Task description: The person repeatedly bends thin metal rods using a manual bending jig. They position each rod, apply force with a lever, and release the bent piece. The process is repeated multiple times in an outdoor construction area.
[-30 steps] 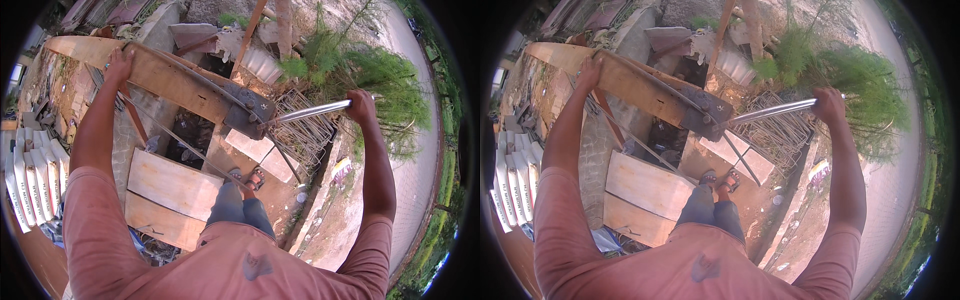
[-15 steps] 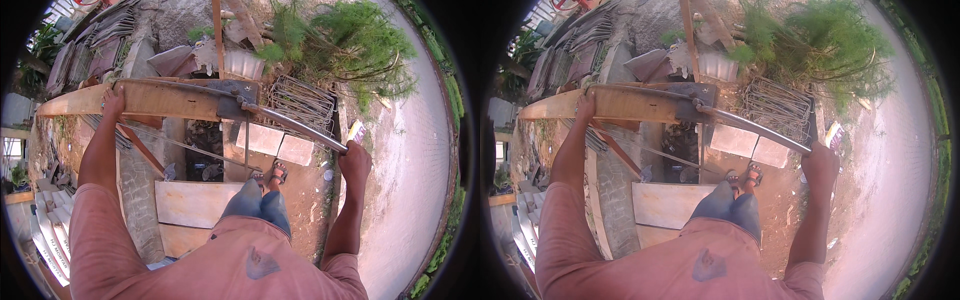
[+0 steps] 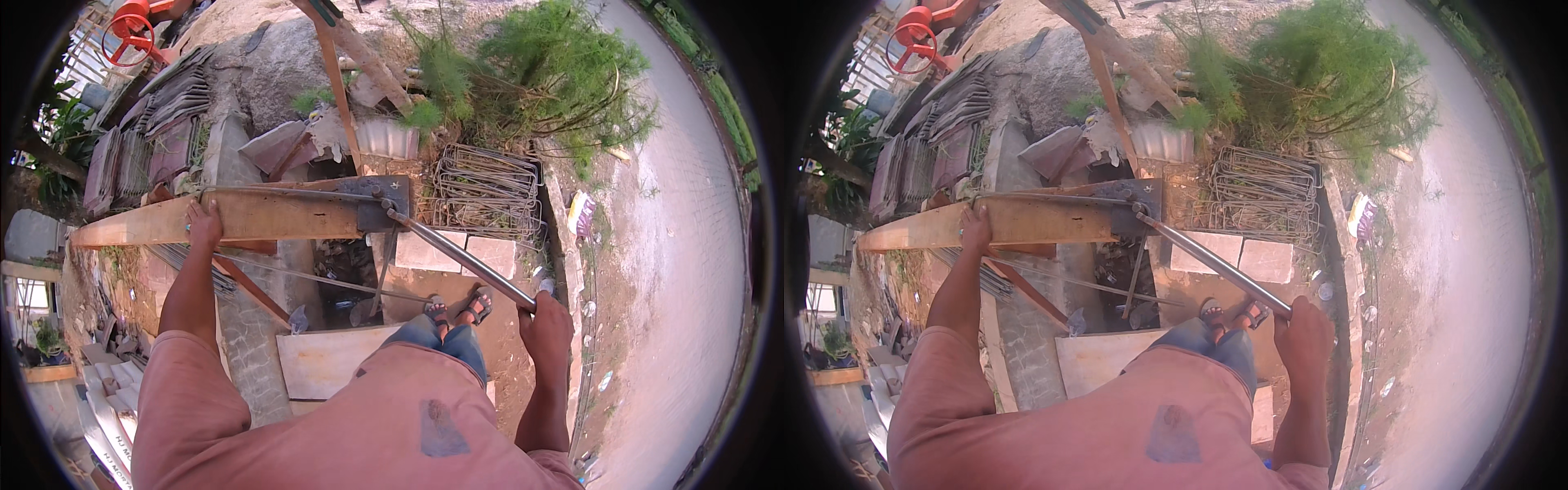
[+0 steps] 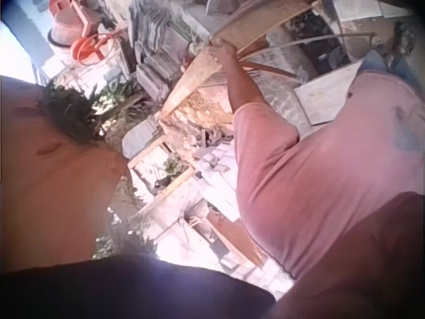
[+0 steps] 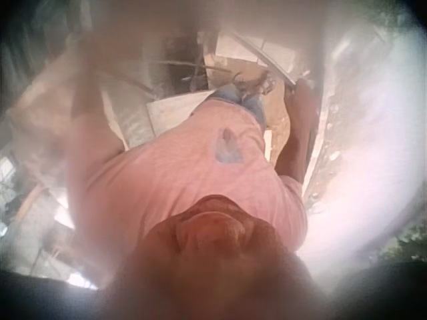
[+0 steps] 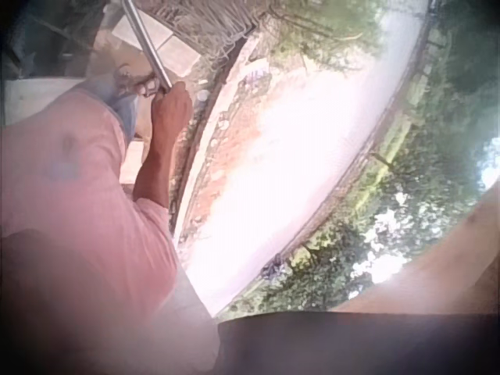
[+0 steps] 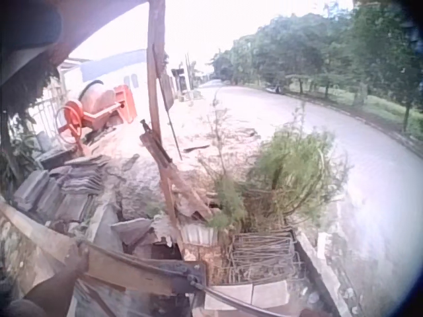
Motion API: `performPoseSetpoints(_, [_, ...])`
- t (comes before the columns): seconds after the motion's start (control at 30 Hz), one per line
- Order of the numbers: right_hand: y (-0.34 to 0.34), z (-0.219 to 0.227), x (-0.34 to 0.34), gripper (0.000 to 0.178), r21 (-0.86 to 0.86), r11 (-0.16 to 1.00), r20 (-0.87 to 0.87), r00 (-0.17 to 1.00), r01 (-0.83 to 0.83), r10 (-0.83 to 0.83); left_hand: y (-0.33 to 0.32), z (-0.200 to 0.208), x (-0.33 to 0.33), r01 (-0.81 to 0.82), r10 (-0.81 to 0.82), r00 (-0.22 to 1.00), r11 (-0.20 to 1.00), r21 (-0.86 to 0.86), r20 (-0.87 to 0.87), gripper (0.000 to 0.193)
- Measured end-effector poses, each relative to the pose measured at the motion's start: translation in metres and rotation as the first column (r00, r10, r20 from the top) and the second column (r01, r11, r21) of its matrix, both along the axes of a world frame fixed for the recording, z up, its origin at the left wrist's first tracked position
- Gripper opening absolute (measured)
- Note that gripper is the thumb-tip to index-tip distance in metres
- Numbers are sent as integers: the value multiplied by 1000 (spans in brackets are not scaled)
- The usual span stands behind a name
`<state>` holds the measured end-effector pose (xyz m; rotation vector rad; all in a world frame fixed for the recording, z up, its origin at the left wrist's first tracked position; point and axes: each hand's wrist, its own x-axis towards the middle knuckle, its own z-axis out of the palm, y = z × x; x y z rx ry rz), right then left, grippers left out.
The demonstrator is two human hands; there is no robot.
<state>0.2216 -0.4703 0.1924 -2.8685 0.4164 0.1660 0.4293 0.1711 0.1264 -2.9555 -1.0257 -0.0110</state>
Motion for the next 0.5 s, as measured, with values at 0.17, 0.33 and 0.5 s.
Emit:
performPoseSetpoints(0.17, [-24, -1, 25, 30, -68, 995, -196, 979, -76, 61, -19, 1, -7, -3, 4, 1000, 1000, 22, -6, 77])
performPoseSetpoints(0.33, [-78, -6, 128, 8, -286, 904, -41, 947, -318, 320, -29, 2, -13, -17, 17, 1000, 999, 39, 8, 76])
performPoseSetpoints(0.5, [-85, -30, 173, 11, -292, 883, 1, 923, -368, 385, -28, 3, -8, -26, 24, 999, 999, 40, 33, 76])
